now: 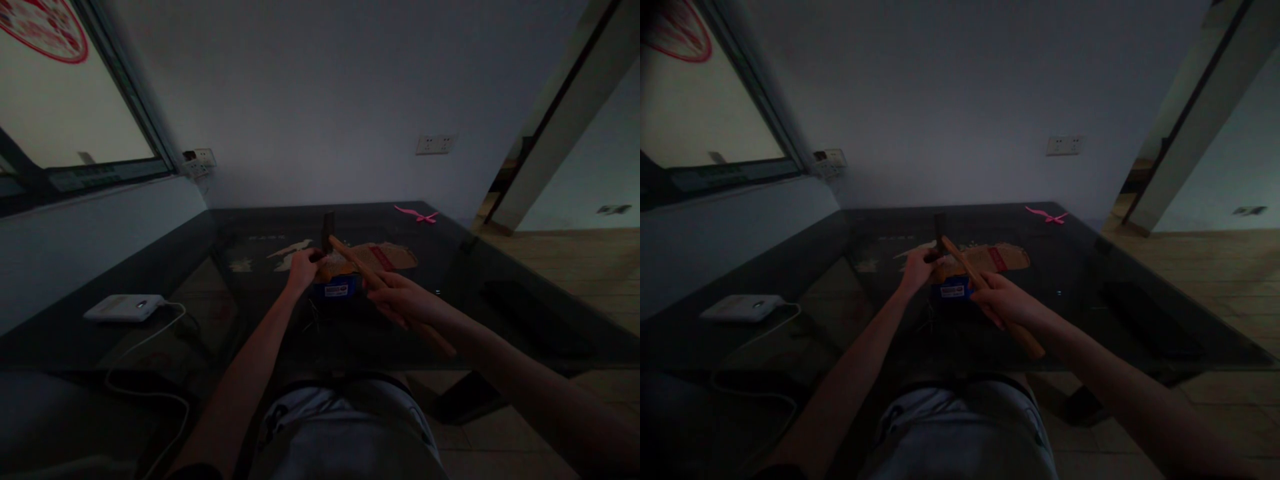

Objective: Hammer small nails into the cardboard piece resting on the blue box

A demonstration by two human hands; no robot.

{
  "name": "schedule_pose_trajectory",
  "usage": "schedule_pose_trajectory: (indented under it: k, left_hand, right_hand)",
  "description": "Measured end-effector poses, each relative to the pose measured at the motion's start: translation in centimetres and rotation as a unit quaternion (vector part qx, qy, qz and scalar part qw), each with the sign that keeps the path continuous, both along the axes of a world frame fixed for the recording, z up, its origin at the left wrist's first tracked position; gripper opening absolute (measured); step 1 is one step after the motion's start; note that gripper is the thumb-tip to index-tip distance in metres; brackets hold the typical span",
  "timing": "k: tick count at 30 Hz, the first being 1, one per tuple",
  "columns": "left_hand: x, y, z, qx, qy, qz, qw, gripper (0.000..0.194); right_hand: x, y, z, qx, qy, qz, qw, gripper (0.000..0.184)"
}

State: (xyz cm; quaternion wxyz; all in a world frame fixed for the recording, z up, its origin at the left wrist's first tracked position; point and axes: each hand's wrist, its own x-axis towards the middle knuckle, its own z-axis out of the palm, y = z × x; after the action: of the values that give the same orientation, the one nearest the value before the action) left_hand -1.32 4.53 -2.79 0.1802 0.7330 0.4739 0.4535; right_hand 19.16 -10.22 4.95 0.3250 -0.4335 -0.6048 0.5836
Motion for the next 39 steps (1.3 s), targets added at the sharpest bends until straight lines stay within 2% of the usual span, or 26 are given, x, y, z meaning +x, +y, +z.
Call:
schedule_pose_trajectory:
  k: [6, 12, 18, 25, 30, 35, 39]
  left_hand:
    - [0.2, -0.1, 0.1, 0.004, -0.013, -0.004, 1.000, 0.011]
    - [0.1, -0.1, 0.1, -0.006, 0.001, 0.003, 1.000, 0.010]
    - [0.3, 0.1, -0.2, -0.007, -0.025, -0.013, 1.000, 0.011]
    - [0.2, -0.3, 0.2, -0.015, 0.003, 0.003, 1.000, 0.012]
    - [0.3, -0.1, 0.0, -0.016, -0.023, -0.008, 1.000, 0.011]
    - [0.1, -0.2, 0.2, -0.008, 0.004, 0.002, 1.000, 0.013]
    - [0.2, -0.2, 0.2, -0.003, -0.001, 0.006, 1.000, 0.014]
  right_hand:
    - [0.0, -0.4, 0.8, 0.013, 0.000, -0.012, 1.000, 0.020]
    - [-0.3, -0.1, -0.5, 0.005, -0.005, -0.004, 1.000, 0.022]
    - [-0.1, -0.7, 0.3, 0.009, -0.001, -0.001, 1.000, 0.022]
    - [-0.4, -0.3, -0.7, 0.003, -0.006, 0.000, 1.000, 0.019]
    - [-0.1, -0.6, -0.4, 0.007, 0.001, -0.009, 1.000, 0.022]
    - [-0.5, -0.4, -0.9, -0.006, 0.002, -0.011, 1.000, 0.024]
    - [-0.4, -0.6, -0.3, -0.008, 0.009, -0.008, 1.000, 0.025]
